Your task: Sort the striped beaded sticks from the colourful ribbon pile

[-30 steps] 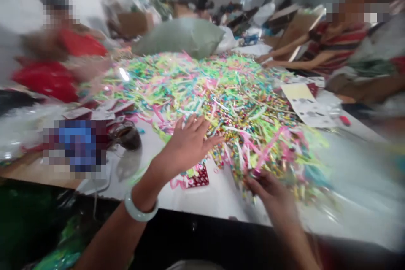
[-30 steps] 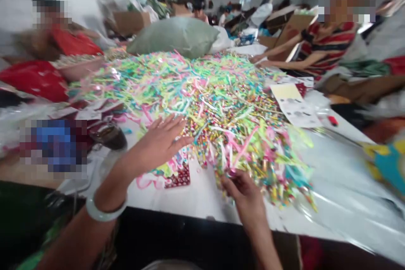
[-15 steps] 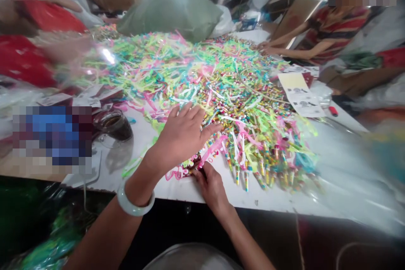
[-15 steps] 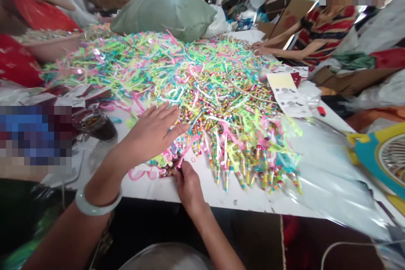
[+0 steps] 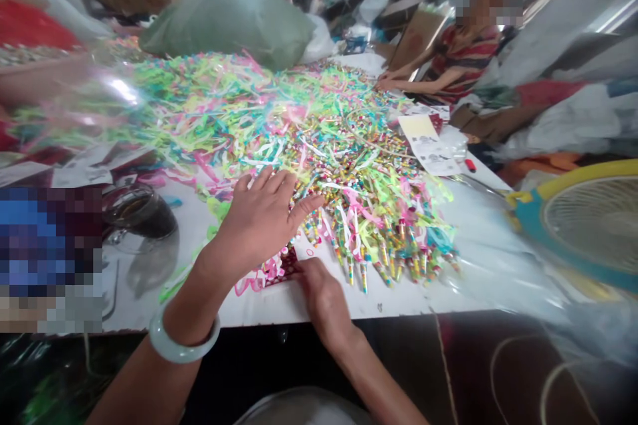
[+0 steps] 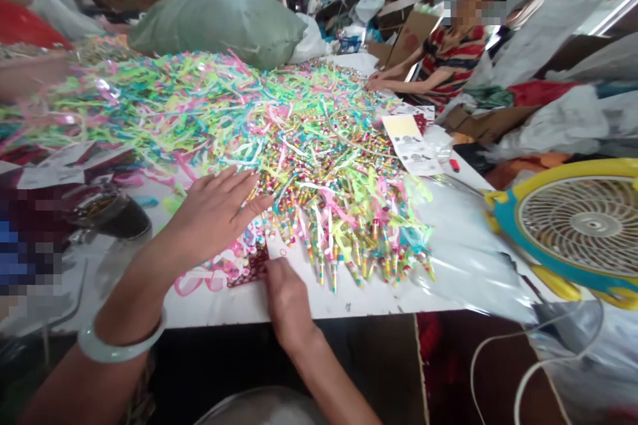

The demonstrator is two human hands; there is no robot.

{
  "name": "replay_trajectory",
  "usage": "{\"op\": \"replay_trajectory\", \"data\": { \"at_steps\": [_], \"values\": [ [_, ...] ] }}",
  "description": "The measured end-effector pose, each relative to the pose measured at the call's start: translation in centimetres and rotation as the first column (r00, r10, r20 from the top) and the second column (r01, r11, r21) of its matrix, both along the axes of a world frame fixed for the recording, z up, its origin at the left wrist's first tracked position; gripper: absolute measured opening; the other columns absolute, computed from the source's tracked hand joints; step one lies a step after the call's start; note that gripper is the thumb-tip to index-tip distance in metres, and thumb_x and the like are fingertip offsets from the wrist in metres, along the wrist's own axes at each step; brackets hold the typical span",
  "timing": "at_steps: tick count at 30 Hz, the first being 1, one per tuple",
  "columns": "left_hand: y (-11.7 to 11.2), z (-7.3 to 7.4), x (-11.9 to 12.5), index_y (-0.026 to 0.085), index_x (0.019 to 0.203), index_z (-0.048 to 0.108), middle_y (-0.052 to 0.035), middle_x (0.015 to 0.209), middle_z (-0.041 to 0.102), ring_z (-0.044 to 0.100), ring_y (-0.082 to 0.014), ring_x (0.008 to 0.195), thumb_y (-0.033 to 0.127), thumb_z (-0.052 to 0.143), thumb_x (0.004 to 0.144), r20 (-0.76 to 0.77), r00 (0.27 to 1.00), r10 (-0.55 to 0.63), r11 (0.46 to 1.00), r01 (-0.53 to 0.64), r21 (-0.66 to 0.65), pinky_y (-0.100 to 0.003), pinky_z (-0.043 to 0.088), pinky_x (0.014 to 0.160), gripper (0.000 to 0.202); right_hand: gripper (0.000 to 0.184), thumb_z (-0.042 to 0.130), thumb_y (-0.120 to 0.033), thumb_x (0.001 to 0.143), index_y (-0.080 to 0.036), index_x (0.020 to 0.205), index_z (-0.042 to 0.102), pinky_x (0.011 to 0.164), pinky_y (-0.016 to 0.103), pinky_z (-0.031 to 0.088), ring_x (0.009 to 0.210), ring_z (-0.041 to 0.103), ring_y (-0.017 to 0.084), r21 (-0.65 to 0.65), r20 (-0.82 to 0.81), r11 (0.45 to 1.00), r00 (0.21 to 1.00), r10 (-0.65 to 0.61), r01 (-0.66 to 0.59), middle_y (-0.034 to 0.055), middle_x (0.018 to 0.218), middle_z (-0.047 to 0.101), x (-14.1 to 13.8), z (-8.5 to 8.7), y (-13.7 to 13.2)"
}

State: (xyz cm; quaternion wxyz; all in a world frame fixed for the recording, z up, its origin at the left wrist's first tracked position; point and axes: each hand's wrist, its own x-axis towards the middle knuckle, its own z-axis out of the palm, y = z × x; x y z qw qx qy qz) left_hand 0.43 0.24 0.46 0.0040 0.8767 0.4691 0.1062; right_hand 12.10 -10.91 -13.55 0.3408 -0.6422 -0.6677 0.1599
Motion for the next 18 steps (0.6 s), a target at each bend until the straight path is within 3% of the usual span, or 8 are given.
{"op": "replay_trajectory", "data": {
  "at_steps": [1, 3, 5, 7, 9, 12, 15, 18],
  "values": [
    [0.0, 0.0, -0.1, 0.015, 0.131, 0.044, -0.0121, 0.139, 0.049, 0.033, -0.0312, 0.133, 0.067, 0.005, 0.086, -0.003, 1.0, -0.002, 1.0, 0.002, 0.007, -0.051, 0.021, 0.108, 0.079, 0.019, 0.039, -0.03, 0.092, -0.022, 0.1, 0.054, 0.068, 0.028, 0.048, 0.078, 0.06, 0.017, 0.005, -0.016, 0.993, 0.993, -0.116, 0.116, 0.0055, 0.091, 0.062, 1.5, 0.2, -0.4],
    [-0.1, 0.0, -0.2, 0.017, 0.13, 0.045, -0.0112, 0.138, 0.05, 0.035, -0.0299, 0.132, 0.066, 0.006, 0.086, 0.001, 1.0, -0.016, 1.0, 0.016, 0.013, -0.049, 0.022, 0.108, 0.077, 0.027, 0.046, -0.042, 0.087, -0.02, 0.101, 0.053, 0.062, 0.03, 0.046, 0.074, 0.059, 0.019, -0.05, 0.061, 0.912, 0.913, -0.404, 0.407, 0.0074, 0.092, 0.06, 4.9, 0.4, -1.3],
    [-0.2, 0.1, -0.3, 0.017, 0.129, 0.046, -0.0109, 0.138, 0.05, 0.036, -0.0287, 0.132, 0.066, 0.006, 0.086, 0.012, 1.0, -0.022, 1.0, 0.022, 0.015, -0.047, 0.023, 0.108, 0.076, 0.032, 0.051, -0.049, 0.081, -0.02, 0.093, 0.055, 0.06, 0.031, 0.042, 0.073, 0.058, 0.02, -0.163, 0.196, 0.847, 0.858, -0.475, 0.506, 0.0074, 0.09, 0.059, 7.9, 0.5, -1.9],
    [-0.2, 0.2, -0.2, 0.016, 0.129, 0.046, -0.0117, 0.138, 0.05, 0.036, -0.0289, 0.132, 0.065, 0.006, 0.087, 0.017, 1.0, -0.015, 1.0, 0.014, 0.008, -0.048, 0.024, 0.108, 0.076, 0.029, 0.051, -0.049, 0.08, -0.02, 0.078, 0.054, 0.059, 0.029, 0.04, 0.069, 0.056, 0.018, -0.257, 0.222, 0.847, 0.882, -0.416, 0.464, 0.0046, 0.08, 0.058, 9.9, 0.6, -1.9],
    [-0.3, 0.3, -0.1, 0.014, 0.128, 0.047, -0.0125, 0.137, 0.05, 0.036, -0.0294, 0.132, 0.065, 0.006, 0.086, 0.014, 1.0, -0.006, 1.0, 0.006, 0.002, -0.048, 0.024, 0.107, 0.077, 0.03, 0.05, -0.048, 0.082, -0.021, 0.071, 0.051, 0.058, 0.028, 0.038, 0.062, 0.053, 0.016, -0.274, 0.14, 0.863, 0.906, -0.4, 0.423, 0.0014, 0.068, 0.056, 10.3, 0.9, -1.3],
    [-0.3, 0.3, 0.0, 0.015, 0.128, 0.047, -0.0125, 0.137, 0.051, 0.036, -0.0292, 0.132, 0.066, 0.006, 0.086, 0.008, 1.0, -0.011, 1.0, 0.011, 0.008, -0.048, 0.023, 0.108, 0.078, 0.029, 0.052, -0.049, 0.081, -0.02, 0.08, 0.054, 0.054, 0.026, 0.04, 0.055, 0.052, 0.014, -0.245, -0.181, 0.896, 0.891, -0.416, 0.369, -0.0012, 0.061, 0.054, 8.2, 1.2, 0.1],
    [-0.3, 0.2, 0.0, 0.016, 0.128, 0.047, -0.0116, 0.135, 0.052, 0.036, -0.0281, 0.131, 0.065, 0.007, 0.087, 0.006, 1.0, -0.011, 1.0, 0.011, 0.013, -0.046, 0.023, 0.108, 0.076, 0.029, 0.056, -0.048, 0.079, -0.02, 0.086, 0.057, 0.054, 0.027, 0.046, 0.054, 0.056, 0.014, -0.229, -0.607, 0.969, 0.765, -0.215, 0.091, -0.0018, 0.062, 0.058, 4.1, 0.9, 1.6],
    [-0.2, 0.1, 0.0, 0.016, 0.127, 0.048, -0.0116, 0.134, 0.053, 0.038, -0.0283, 0.13, 0.065, 0.006, 0.087, 0.004, 1.0, -0.009, 1.0, 0.009, 0.025, -0.045, 0.024, 0.107, 0.076, 0.026, 0.058, -0.046, 0.078, -0.02, 0.082, 0.058, 0.056, 0.028, 0.049, 0.052, 0.057, 0.013, -0.18, -0.794, 0.978, 0.602, -0.083, -0.102, -0.0023, 0.06, 0.062, 0.6, -0.2, 2.9]
  ]
}}
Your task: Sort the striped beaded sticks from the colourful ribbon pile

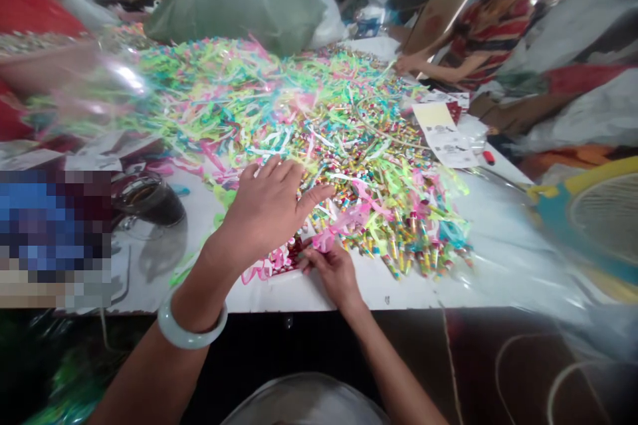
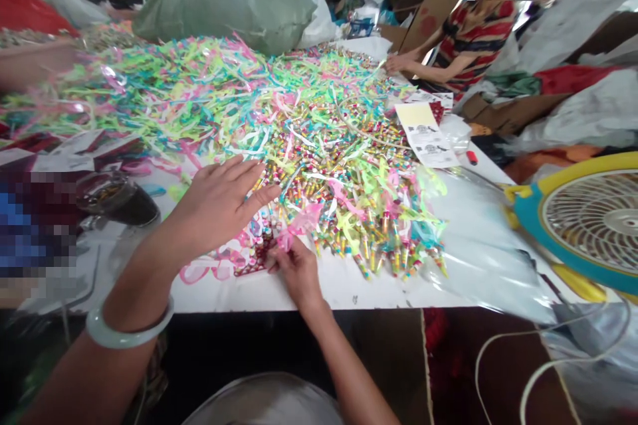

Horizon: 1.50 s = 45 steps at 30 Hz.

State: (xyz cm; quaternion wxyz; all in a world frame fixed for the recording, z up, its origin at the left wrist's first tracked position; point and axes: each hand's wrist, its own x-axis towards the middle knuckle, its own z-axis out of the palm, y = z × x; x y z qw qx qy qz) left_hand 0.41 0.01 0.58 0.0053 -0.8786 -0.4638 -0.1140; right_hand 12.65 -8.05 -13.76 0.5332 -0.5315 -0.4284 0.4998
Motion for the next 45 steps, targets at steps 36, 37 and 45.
{"op": "replay_trajectory", "data": {
  "at_steps": [36, 37, 45],
  "values": [
    [0.0, 0.0, 0.2, 0.018, 0.126, 0.049, -0.0112, 0.132, 0.055, 0.041, -0.0301, 0.128, 0.064, 0.011, 0.088, -0.041, 0.999, -0.001, 1.0, 0.002, 0.03, -0.048, 0.028, 0.103, 0.071, 0.03, 0.058, -0.038, 0.083, -0.018, 0.105, 0.053, 0.06, 0.027, 0.042, 0.078, 0.06, 0.018, 0.096, 0.922, 0.968, 0.345, -0.175, 0.234, 0.0083, 0.099, 0.059, 4.9, 1.4, -0.8],
    [0.0, 0.0, 0.1, 0.018, 0.125, 0.049, -0.0111, 0.132, 0.055, 0.041, -0.0296, 0.127, 0.064, 0.011, 0.088, -0.037, 0.999, -0.004, 0.999, 0.006, 0.031, -0.047, 0.028, 0.103, 0.07, 0.028, 0.059, -0.037, 0.082, -0.018, 0.102, 0.054, 0.058, 0.027, 0.04, 0.077, 0.059, 0.019, 0.067, 0.95, 0.951, 0.271, -0.153, 0.303, 0.0094, 0.1, 0.058, 6.2, 1.7, -1.0],
    [0.0, 0.0, 0.3, 0.018, 0.122, 0.051, -0.0119, 0.129, 0.056, 0.042, -0.0299, 0.127, 0.064, 0.009, 0.088, -0.033, 0.999, -0.005, 0.999, 0.006, 0.043, -0.047, 0.029, 0.103, 0.071, 0.017, 0.047, -0.039, 0.088, -0.022, 0.084, 0.049, 0.058, 0.027, 0.045, 0.058, 0.058, 0.015, -0.022, 0.551, 0.989, 0.827, -0.11, 0.147, -0.0007, 0.066, 0.06, 4.7, 1.1, -1.2]
  ]
}}
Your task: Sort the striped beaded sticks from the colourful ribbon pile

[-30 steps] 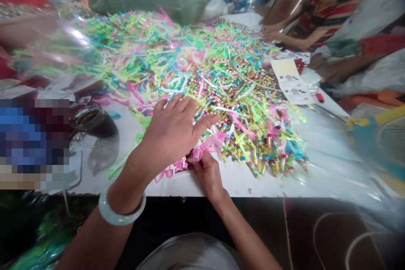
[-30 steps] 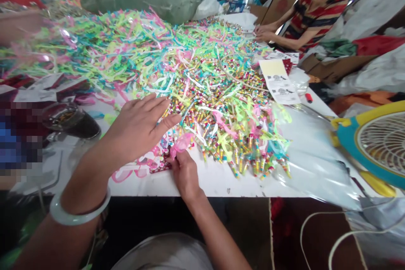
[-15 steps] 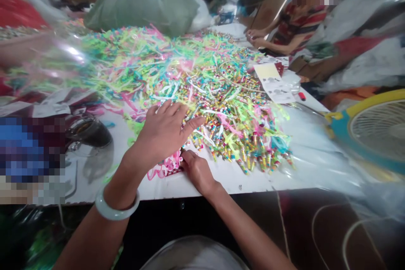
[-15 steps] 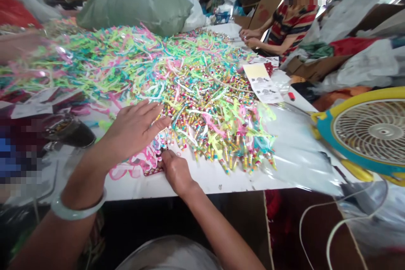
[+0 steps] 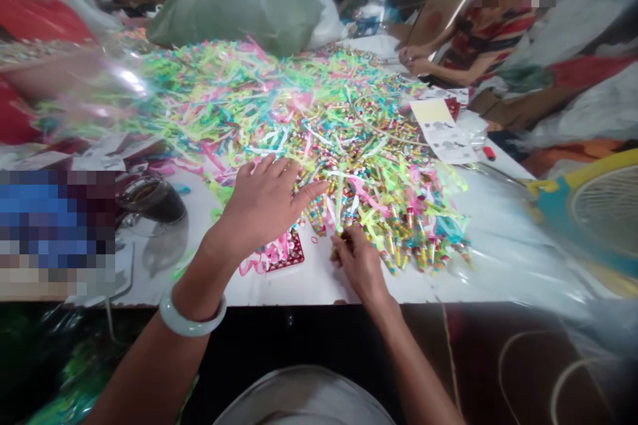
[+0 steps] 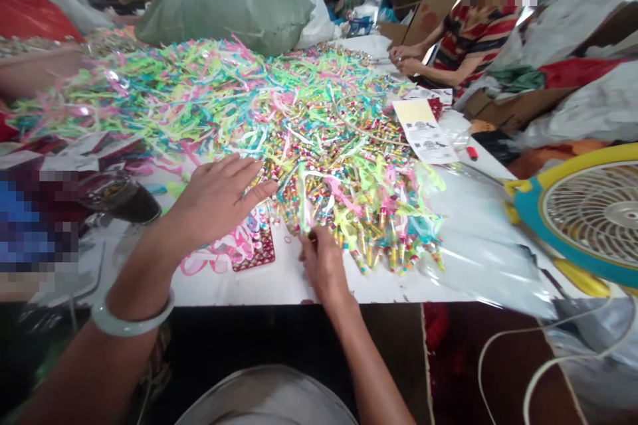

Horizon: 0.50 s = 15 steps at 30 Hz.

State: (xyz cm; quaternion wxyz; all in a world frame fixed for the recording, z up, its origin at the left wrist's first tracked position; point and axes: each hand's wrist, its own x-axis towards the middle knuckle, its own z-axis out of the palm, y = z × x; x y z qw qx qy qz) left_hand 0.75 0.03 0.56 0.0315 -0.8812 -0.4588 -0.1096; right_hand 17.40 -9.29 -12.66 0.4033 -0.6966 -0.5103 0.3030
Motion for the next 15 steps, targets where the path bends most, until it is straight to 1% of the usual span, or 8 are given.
{"op": "replay_trajectory", "data": {
  "at_steps": [2, 3, 5, 8, 10, 12, 13, 15],
  "values": [
    [0.0, 0.0, 0.0, 0.018, 0.122, 0.051, -0.0117, 0.129, 0.056, 0.042, -0.029, 0.127, 0.063, 0.011, 0.089, -0.005, 1.0, 0.003, 1.0, -0.003, 0.001, -0.046, 0.029, 0.103, 0.069, 0.019, 0.048, -0.041, 0.087, -0.023, 0.083, 0.047, 0.058, 0.027, 0.048, 0.055, 0.06, 0.014, 0.046, -0.327, 0.989, 0.934, 0.145, -0.138, -0.0021, 0.062, 0.061, -2.3, -1.1, 0.1],
    [0.0, 0.0, 0.0, 0.018, 0.122, 0.051, -0.0116, 0.129, 0.057, 0.042, -0.0287, 0.127, 0.063, 0.012, 0.089, -0.007, 1.0, 0.007, 1.0, -0.007, -0.001, -0.045, 0.029, 0.103, 0.068, 0.019, 0.049, -0.041, 0.087, -0.023, 0.083, 0.047, 0.059, 0.028, 0.05, 0.057, 0.061, 0.015, 0.085, -0.426, 0.979, 0.881, 0.204, -0.186, -0.0015, 0.065, 0.063, -3.3, -1.6, 0.2],
    [0.0, 0.1, 0.0, 0.018, 0.122, 0.051, -0.0116, 0.129, 0.056, 0.042, -0.0284, 0.127, 0.063, 0.013, 0.089, -0.009, 1.0, 0.013, 1.0, -0.013, -0.006, -0.045, 0.029, 0.104, 0.068, 0.017, 0.049, -0.039, 0.087, -0.022, 0.084, 0.047, 0.062, 0.028, 0.051, 0.061, 0.062, 0.015, 0.138, -0.501, 0.963, 0.823, 0.269, -0.231, -0.0008, 0.069, 0.064, -4.4, -2.6, 0.4],
    [0.0, 0.1, 0.0, 0.018, 0.122, 0.052, -0.0116, 0.13, 0.056, 0.042, -0.0286, 0.128, 0.064, 0.013, 0.088, -0.005, 1.0, 0.007, 1.0, -0.007, -0.011, -0.045, 0.029, 0.104, 0.069, 0.014, 0.044, -0.034, 0.09, -0.022, 0.085, 0.049, 0.064, 0.027, 0.049, 0.06, 0.058, 0.013, 0.143, -0.339, 0.959, 0.899, 0.279, -0.244, -0.0019, 0.068, 0.061, -4.9, -3.2, 0.3],
    [0.0, 0.1, 0.0, 0.017, 0.122, 0.052, -0.0116, 0.131, 0.055, 0.04, -0.0289, 0.129, 0.063, 0.012, 0.088, 0.001, 1.0, 0.004, 1.0, -0.004, -0.017, -0.045, 0.028, 0.105, 0.069, 0.012, 0.042, -0.027, 0.089, -0.022, 0.086, 0.052, 0.068, 0.027, 0.046, 0.067, 0.056, 0.014, 0.146, -0.083, 0.951, 0.954, 0.287, -0.273, 0.0006, 0.075, 0.06, -5.1, -3.1, 0.1],
    [0.1, 0.0, 0.0, 0.017, 0.124, 0.05, -0.0118, 0.133, 0.054, 0.039, -0.0297, 0.13, 0.064, 0.011, 0.088, 0.004, 1.0, 0.011, 1.0, -0.011, -0.021, -0.046, 0.028, 0.105, 0.07, 0.016, 0.039, -0.019, 0.088, -0.021, 0.092, 0.054, 0.071, 0.028, 0.045, 0.075, 0.055, 0.015, 0.146, 0.143, 0.938, 0.944, 0.296, -0.316, 0.0045, 0.089, 0.06, -5.4, -3.0, -0.1],
    [0.1, -0.1, 0.0, 0.017, 0.125, 0.049, -0.012, 0.133, 0.054, 0.039, -0.0301, 0.13, 0.064, 0.011, 0.088, 0.004, 1.0, 0.017, 1.0, -0.016, -0.024, -0.047, 0.028, 0.105, 0.071, 0.019, 0.038, -0.017, 0.087, -0.02, 0.096, 0.054, 0.072, 0.029, 0.045, 0.078, 0.055, 0.016, 0.148, 0.201, 0.935, 0.935, 0.292, -0.324, 0.0059, 0.094, 0.059, -5.5, -3.0, -0.2],
    [0.1, -0.1, 0.0, 0.016, 0.127, 0.048, -0.0124, 0.133, 0.054, 0.038, -0.0304, 0.131, 0.064, 0.009, 0.088, 0.005, 1.0, 0.024, 0.999, -0.024, -0.027, -0.047, 0.027, 0.105, 0.073, 0.018, 0.037, -0.019, 0.088, -0.02, 0.096, 0.054, 0.07, 0.028, 0.044, 0.077, 0.055, 0.016, 0.148, 0.178, 0.944, 0.947, 0.267, -0.294, 0.0051, 0.091, 0.06, -5.6, -3.1, -0.2]
  ]
}}
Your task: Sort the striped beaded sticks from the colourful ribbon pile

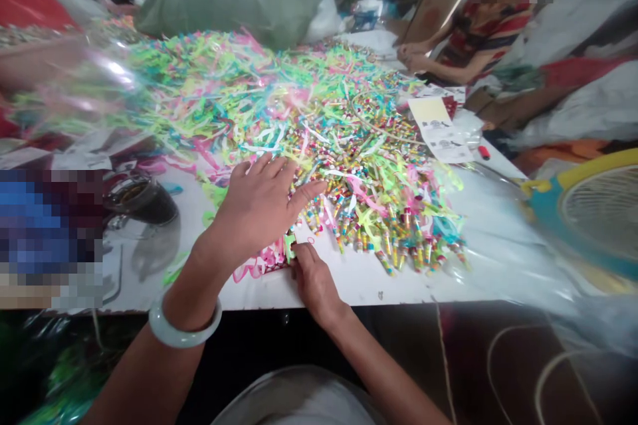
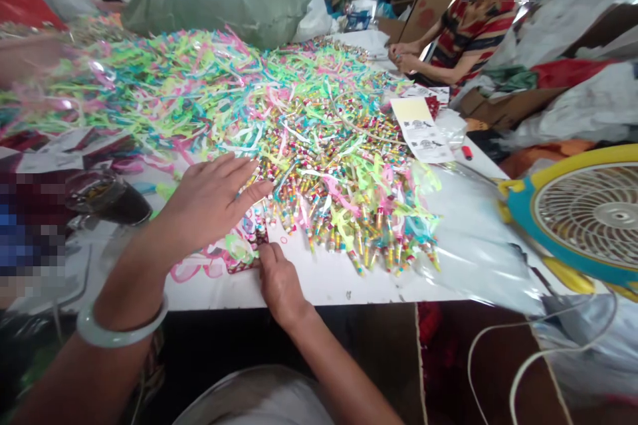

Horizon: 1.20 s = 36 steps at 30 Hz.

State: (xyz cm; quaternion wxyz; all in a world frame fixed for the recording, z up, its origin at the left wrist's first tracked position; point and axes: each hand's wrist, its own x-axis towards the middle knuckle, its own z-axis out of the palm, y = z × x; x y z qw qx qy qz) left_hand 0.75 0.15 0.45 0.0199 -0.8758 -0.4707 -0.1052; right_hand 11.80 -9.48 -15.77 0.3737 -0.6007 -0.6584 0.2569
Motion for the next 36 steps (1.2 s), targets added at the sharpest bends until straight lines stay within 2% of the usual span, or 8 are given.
{"op": "replay_trajectory", "data": {
  "at_steps": [7, 11, 15, 21, 24, 26, 30, 36],
  "values": [
    [-0.2, 0.1, -0.1, 0.017, 0.122, 0.051, -0.0116, 0.131, 0.056, 0.04, -0.028, 0.128, 0.065, 0.008, 0.087, 0.021, 1.0, -0.015, 1.0, 0.015, -0.001, -0.044, 0.028, 0.105, 0.074, 0.019, 0.043, -0.038, 0.09, -0.022, 0.082, 0.047, 0.054, 0.022, 0.041, 0.049, 0.05, 0.01, -0.187, -0.413, 0.982, 0.906, -0.095, 0.018, -0.0059, 0.056, 0.056, 1.0, -0.5, 0.4],
    [-0.2, 0.2, -0.1, 0.016, 0.124, 0.05, -0.0122, 0.131, 0.055, 0.039, -0.0279, 0.129, 0.063, 0.011, 0.088, 0.035, 0.999, -0.007, 1.0, 0.007, -0.01, -0.045, 0.027, 0.105, 0.071, 0.014, 0.043, -0.03, 0.09, -0.021, 0.085, 0.052, 0.06, 0.024, 0.041, 0.062, 0.052, 0.013, -0.087, -0.089, 0.994, 0.993, -0.073, 0.066, 0.0001, 0.072, 0.059, -0.1, -0.1, -0.2],
    [0.1, 0.1, -0.1, 0.018, 0.125, 0.051, -0.0101, 0.13, 0.057, 0.039, -0.0278, 0.129, 0.061, 0.01, 0.09, 0.053, 0.998, -0.025, 0.999, 0.026, -0.031, -0.046, 0.026, 0.105, 0.068, 0.027, 0.032, -0.013, 0.09, -0.02, 0.106, 0.053, 0.067, 0.027, 0.043, 0.074, 0.057, 0.016, 0.004, 0.248, 0.999, 0.968, -0.044, 0.044, 0.0084, 0.1, 0.061, -1.5, -0.3, -0.9],
    [0.1, 0.1, -0.1, 0.02, 0.125, 0.05, -0.0099, 0.128, 0.058, 0.041, -0.028, 0.127, 0.064, 0.008, 0.088, 0.044, 0.999, -0.022, 1.0, 0.023, -0.018, -0.046, 0.026, 0.104, 0.071, 0.015, 0.046, -0.025, 0.09, -0.021, 0.101, 0.055, 0.068, 0.026, 0.046, 0.082, 0.062, 0.017, -0.026, 0.259, 0.998, 0.965, -0.042, 0.05, 0.0049, 0.096, 0.064, 1.0, 1.3, -0.3],
    [0.0, 0.1, -0.2, 0.018, 0.124, 0.051, -0.0115, 0.128, 0.057, 0.042, -0.0286, 0.126, 0.064, 0.008, 0.087, 0.042, 0.999, -0.031, 0.999, 0.032, -0.007, -0.046, 0.028, 0.104, 0.073, 0.026, 0.049, -0.037, 0.089, -0.018, 0.107, 0.053, 0.061, 0.028, 0.042, 0.081, 0.062, 0.02, -0.004, 0.443, 0.936, 0.84, -0.314, 0.353, 0.0096, 0.102, 0.061, 3.9, 2.6, 0.7],
    [-0.1, 0.1, -0.2, 0.017, 0.124, 0.051, -0.0119, 0.128, 0.058, 0.042, -0.0287, 0.126, 0.065, 0.009, 0.087, 0.042, 0.999, -0.032, 0.999, 0.032, -0.004, -0.046, 0.028, 0.103, 0.073, 0.028, 0.049, -0.038, 0.088, -0.015, 0.104, 0.054, 0.054, 0.029, 0.036, 0.073, 0.061, 0.021, -0.019, 0.599, 0.888, 0.716, -0.358, 0.46, 0.0116, 0.1, 0.061, 5.3, 3.0, 1.5],
    [-0.2, 0.2, -0.2, 0.018, 0.122, 0.052, -0.0112, 0.127, 0.058, 0.044, -0.0283, 0.125, 0.064, 0.009, 0.088, 0.041, 0.999, -0.011, 1.0, 0.011, 0.0, -0.046, 0.029, 0.103, 0.071, 0.018, 0.049, -0.031, 0.088, -0.015, 0.092, 0.057, 0.052, 0.028, 0.027, 0.063, 0.057, 0.017, -0.024, 0.715, 0.899, 0.636, -0.291, 0.437, 0.0102, 0.092, 0.062, 6.3, 3.4, 2.2],
    [-0.4, 0.3, -0.5, 0.019, 0.12, 0.053, -0.011, 0.124, 0.06, 0.045, -0.0276, 0.123, 0.064, 0.01, 0.088, 0.044, 0.999, -0.016, 1.0, 0.016, 0.004, -0.045, 0.029, 0.103, 0.07, 0.015, 0.049, -0.03, 0.085, -0.017, 0.088, 0.055, 0.053, 0.027, 0.026, 0.072, 0.055, 0.018, 0.202, 0.645, 0.83, 0.567, -0.512, 0.519, 0.0084, 0.092, 0.06, 8.7, 4.7, 1.6]
  ]
}}
